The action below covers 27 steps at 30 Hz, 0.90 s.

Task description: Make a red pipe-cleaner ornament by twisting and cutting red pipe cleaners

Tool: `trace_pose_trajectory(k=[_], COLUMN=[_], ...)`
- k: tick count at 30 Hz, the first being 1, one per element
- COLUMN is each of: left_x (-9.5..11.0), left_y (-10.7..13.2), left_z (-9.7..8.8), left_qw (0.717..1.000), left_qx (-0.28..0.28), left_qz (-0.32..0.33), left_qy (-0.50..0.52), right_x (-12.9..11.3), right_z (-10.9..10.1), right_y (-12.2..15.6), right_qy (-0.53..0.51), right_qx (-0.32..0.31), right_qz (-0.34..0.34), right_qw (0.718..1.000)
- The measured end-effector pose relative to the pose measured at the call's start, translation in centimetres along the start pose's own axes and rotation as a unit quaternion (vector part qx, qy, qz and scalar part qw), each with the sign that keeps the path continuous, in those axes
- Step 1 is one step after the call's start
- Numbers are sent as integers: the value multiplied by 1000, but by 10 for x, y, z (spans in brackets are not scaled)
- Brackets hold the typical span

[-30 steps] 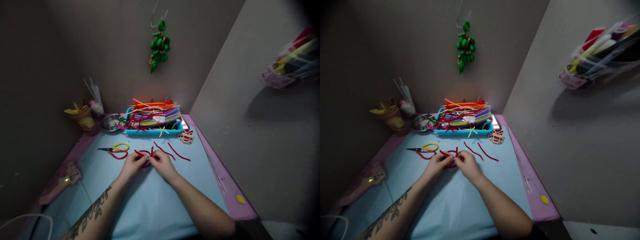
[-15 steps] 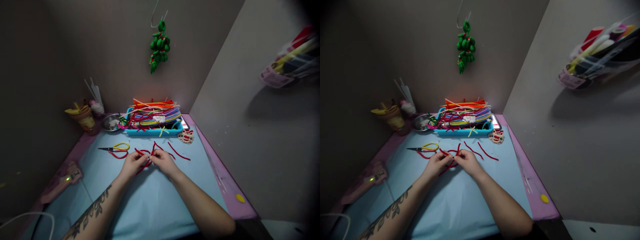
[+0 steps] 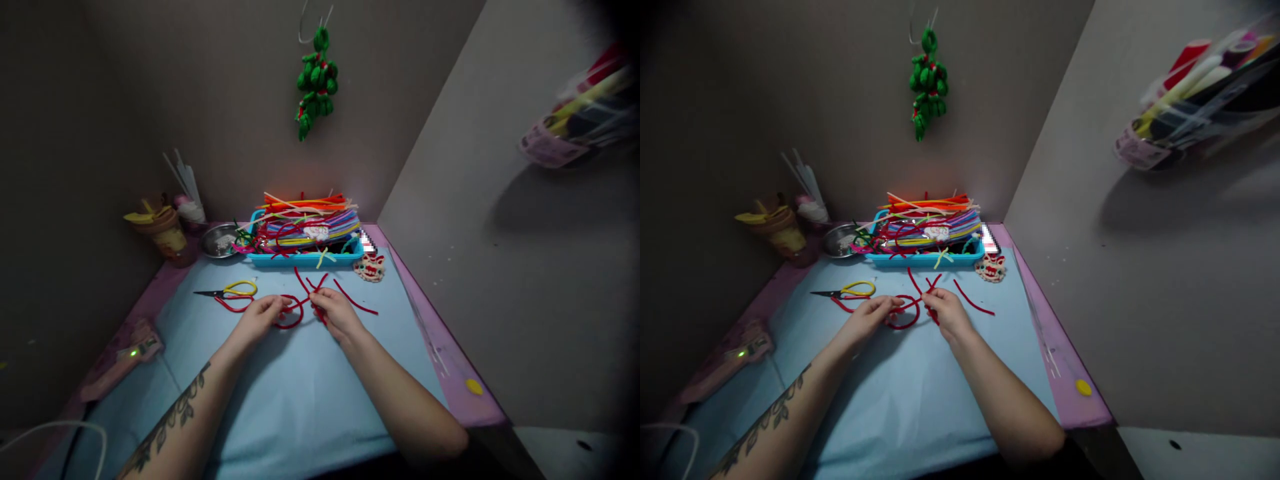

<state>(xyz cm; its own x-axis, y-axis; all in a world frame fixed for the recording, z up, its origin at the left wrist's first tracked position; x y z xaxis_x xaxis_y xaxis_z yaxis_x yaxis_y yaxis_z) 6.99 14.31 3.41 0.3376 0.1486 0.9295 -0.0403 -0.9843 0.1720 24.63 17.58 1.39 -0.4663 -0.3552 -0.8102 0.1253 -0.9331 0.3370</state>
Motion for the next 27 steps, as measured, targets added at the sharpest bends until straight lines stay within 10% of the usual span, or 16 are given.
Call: trace_pose_trajectory(k=[12,27], left_x=[-3,-3], left_y=[3,6], left_z=[14,20], left_qw=[992,983], left_qx=[-107,-23], left_qz=[1,-73], left_qy=[71,166], right_x=[1,6], right_z=[11,11], right_y=[16,11], right_qy=[211,173], right_qx=[-135,-105], right_qz=[-40,-51], right_qw=[967,978])
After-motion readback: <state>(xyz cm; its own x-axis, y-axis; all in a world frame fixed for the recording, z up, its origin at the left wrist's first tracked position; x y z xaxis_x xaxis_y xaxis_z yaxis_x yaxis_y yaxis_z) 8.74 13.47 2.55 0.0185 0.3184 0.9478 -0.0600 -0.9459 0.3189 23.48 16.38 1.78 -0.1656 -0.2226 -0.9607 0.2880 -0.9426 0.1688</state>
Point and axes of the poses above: each hand's wrist, its own y-axis away from the middle knuckle, its own z-axis out of the palm, x = y × z, the point moved 3 cm from there along -y, towards the middle knuckle, and after that the axes turned 13 degrees about -y, right-handed, at the moved point
